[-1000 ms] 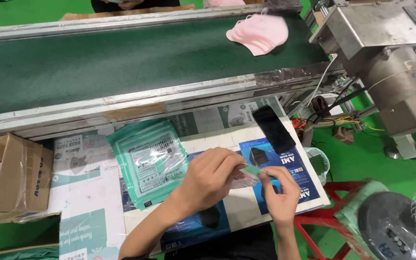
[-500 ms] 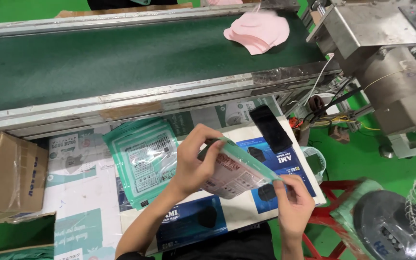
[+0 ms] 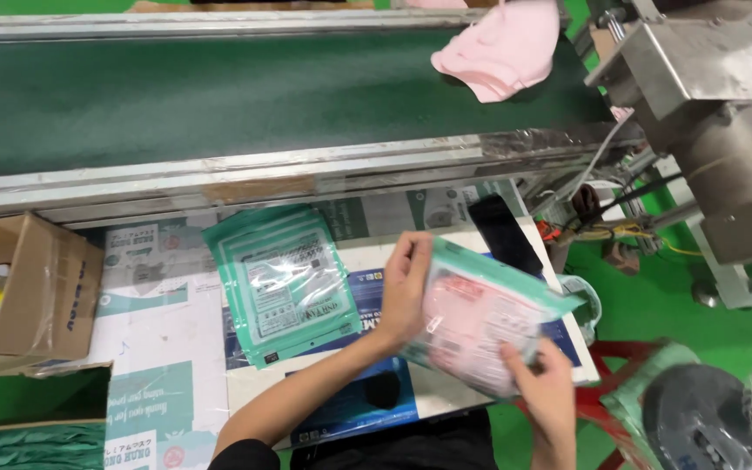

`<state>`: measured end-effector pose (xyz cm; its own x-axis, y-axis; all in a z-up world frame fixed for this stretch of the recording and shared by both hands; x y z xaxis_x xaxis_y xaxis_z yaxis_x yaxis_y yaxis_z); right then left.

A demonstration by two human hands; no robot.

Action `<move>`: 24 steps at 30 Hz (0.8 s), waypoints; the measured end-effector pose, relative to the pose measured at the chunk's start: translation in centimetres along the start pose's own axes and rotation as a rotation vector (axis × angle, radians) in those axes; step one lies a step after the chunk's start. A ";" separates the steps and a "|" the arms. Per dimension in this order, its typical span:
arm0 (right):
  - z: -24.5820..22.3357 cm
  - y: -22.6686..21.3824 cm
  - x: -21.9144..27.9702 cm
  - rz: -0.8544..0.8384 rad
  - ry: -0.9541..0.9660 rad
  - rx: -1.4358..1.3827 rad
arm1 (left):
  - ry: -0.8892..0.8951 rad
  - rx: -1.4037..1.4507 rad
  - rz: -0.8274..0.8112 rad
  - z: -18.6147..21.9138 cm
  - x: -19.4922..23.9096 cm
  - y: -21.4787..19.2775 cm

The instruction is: Manually packing protective face masks into plastic bags and placing them on the work area near a conveyor line.

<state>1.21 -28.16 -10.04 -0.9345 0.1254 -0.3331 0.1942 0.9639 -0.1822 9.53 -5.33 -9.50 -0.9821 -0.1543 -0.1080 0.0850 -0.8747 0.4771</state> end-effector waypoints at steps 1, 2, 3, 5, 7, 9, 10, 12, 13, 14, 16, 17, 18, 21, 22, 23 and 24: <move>2.5 -1.2 0.5 0.034 0.148 0.102 | -0.110 0.223 0.045 -1.5 -0.3 0.0; 5.0 -2.5 1.4 0.065 0.303 0.208 | -0.224 0.448 0.094 -3.1 -0.3 0.1; 3.3 -1.9 0.5 0.058 0.302 0.207 | -0.220 0.448 0.099 -5.4 -0.1 0.0; -0.8 -2.7 -0.6 0.444 0.176 -0.213 | -0.131 -0.001 -0.101 -9.9 0.8 0.8; 0.6 -1.1 -1.0 0.460 0.177 -0.325 | -0.123 -0.204 -0.220 -11.4 2.9 1.1; 1.7 1.0 -2.0 0.476 0.162 -0.430 | -0.102 -0.395 -0.344 -12.8 3.8 1.9; 2.4 2.8 -2.2 0.425 0.238 -0.416 | 0.381 -0.618 -0.468 -11.6 4.7 2.9; 1.5 6.6 -3.5 0.368 0.314 -0.406 | 0.871 -0.833 -0.582 -11.4 6.7 3.4; -0.4 9.1 -4.8 0.254 0.314 -0.515 | 0.543 -0.713 -0.728 -12.9 6.5 3.1; -2.4 11.5 -6.3 0.137 0.308 -0.624 | 0.216 -0.579 -0.851 -14.4 6.4 2.8; -0.5 14.8 -11.8 -0.034 0.281 -0.708 | 0.287 -0.722 -0.901 -16.2 6.5 2.4; 0.1 16.7 -14.3 -0.201 0.256 -0.783 | 0.355 -0.859 -0.953 -17.3 6.9 2.4; -0.1 18.4 -17.4 -0.205 0.253 -0.783 | 0.359 -0.860 -0.950 -15.5 6.7 2.8; -1.0 24.5 -24.9 -0.455 0.179 -0.675 | 0.337 -0.699 -0.852 -11.1 6.2 3.1; -1.8 25.3 -27.1 -0.314 -0.179 -0.251 | 0.321 -0.647 -0.849 -10.8 6.1 3.1; -2.9 26.4 -28.8 -0.156 -0.522 0.177 | 0.305 -0.594 -0.845 -10.4 5.9 3.0; -2.6 27.2 -29.7 -0.155 -0.527 0.168 | 0.308 -0.604 -0.842 -10.3 5.8 3.0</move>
<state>33.51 -5.04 -2.70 -0.6891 -0.1906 -0.6992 0.1515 0.9056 -0.3961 5.82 -13.60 -17.69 -0.6862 0.5673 -0.4553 -0.4459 -0.8226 -0.3529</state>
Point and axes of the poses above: each hand's wrist, its own x-axis away from the middle knuckle, its own y-axis out of the palm, z = x × y, the point moved 5 cm from there along -x, towards the middle knuckle, and after that the axes turned 4 degrees about z, right-handed, at the moved point
